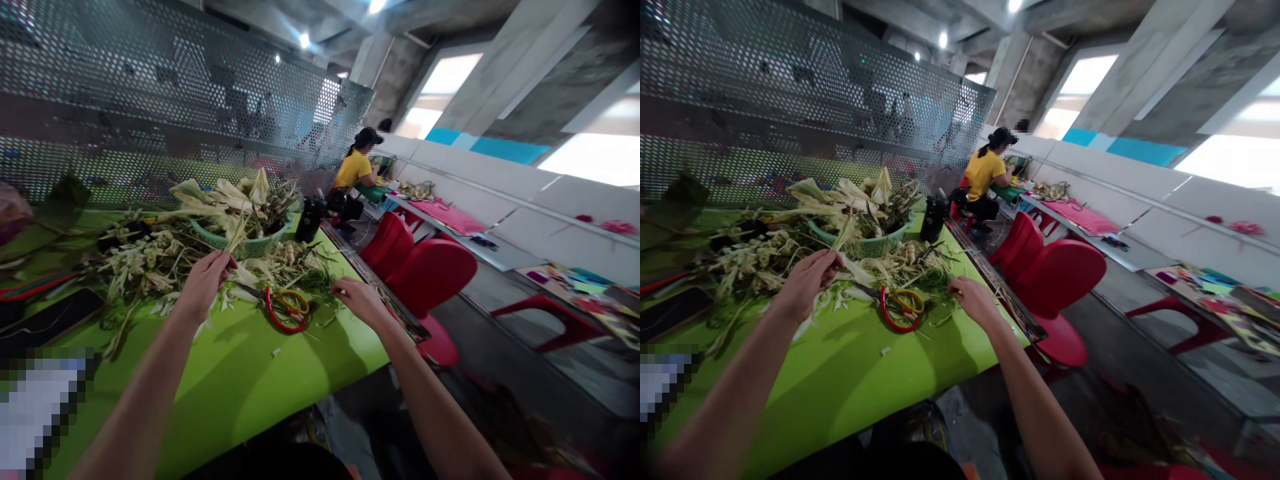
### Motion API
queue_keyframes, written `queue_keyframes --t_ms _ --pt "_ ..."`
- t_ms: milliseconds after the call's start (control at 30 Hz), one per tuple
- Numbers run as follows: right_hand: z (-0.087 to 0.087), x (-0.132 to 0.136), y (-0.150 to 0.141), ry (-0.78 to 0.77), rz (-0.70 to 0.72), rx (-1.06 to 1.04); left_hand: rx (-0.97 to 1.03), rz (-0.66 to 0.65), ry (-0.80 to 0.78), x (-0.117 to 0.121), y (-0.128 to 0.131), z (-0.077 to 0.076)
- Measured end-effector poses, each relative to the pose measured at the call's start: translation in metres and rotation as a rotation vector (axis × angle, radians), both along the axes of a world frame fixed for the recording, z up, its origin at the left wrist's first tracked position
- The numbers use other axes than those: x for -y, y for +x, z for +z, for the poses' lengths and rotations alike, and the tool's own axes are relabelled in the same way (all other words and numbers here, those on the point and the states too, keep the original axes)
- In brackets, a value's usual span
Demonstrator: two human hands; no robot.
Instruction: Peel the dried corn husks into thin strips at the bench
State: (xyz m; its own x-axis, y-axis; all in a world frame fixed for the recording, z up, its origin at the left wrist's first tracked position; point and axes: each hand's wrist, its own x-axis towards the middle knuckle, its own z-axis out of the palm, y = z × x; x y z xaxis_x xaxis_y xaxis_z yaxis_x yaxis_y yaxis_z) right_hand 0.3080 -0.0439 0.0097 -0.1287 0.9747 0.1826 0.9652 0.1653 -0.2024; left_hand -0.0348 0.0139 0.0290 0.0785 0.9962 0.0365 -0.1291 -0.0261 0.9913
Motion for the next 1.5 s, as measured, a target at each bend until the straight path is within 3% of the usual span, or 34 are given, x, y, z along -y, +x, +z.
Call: queue_keyframes --t_ms 267,400,533,600,767,867,967,1100,1200,1333,1500 --pt "0.019 0.021 0.016 0.071 -0.063 -0.149 0.004 0.016 -0.033 0.002 0.001 0.003" --pt "0.010 0.029 0.004 -0.065 -0.040 -0.062 0.004 0.003 -0.031 0.001 0.001 0.000" --pt "-0.003 0.027 -0.012 -0.015 -0.110 -0.022 -0.011 -0.008 -0.036 0.001 0.001 -0.002" --pt "-0.001 0.025 -0.013 0.007 -0.116 -0.177 -0.019 -0.008 -0.055 0.001 0.000 -0.001" --pt "0.030 0.022 -0.009 -0.159 -0.084 -0.963 0.038 -0.027 -0.067 0.003 0.000 0.000" --pt "0.050 0.019 -0.017 -0.166 -0.060 -1.153 0.109 -0.094 -0.059 0.004 0.001 -0.001" --pt "0.065 0.013 -0.034 -0.152 -0.030 -1.158 0.176 -0.155 -0.047 0.006 0.004 -0.001" --pt "0.075 0.001 -0.066 -0.208 0.083 -0.996 0.262 -0.279 0.004 0.014 0.014 0.001" --pt "0.073 -0.010 -0.091 -0.251 0.171 -0.858 0.328 -0.394 0.026 0.022 0.025 0.001" --pt "0.065 -0.023 -0.114 -0.262 0.318 -0.880 0.369 -0.494 -0.069 0.030 0.037 -0.004" --pt "0.059 -0.031 -0.118 -0.191 0.331 -0.835 0.376 -0.528 -0.089 0.032 0.040 -0.009"
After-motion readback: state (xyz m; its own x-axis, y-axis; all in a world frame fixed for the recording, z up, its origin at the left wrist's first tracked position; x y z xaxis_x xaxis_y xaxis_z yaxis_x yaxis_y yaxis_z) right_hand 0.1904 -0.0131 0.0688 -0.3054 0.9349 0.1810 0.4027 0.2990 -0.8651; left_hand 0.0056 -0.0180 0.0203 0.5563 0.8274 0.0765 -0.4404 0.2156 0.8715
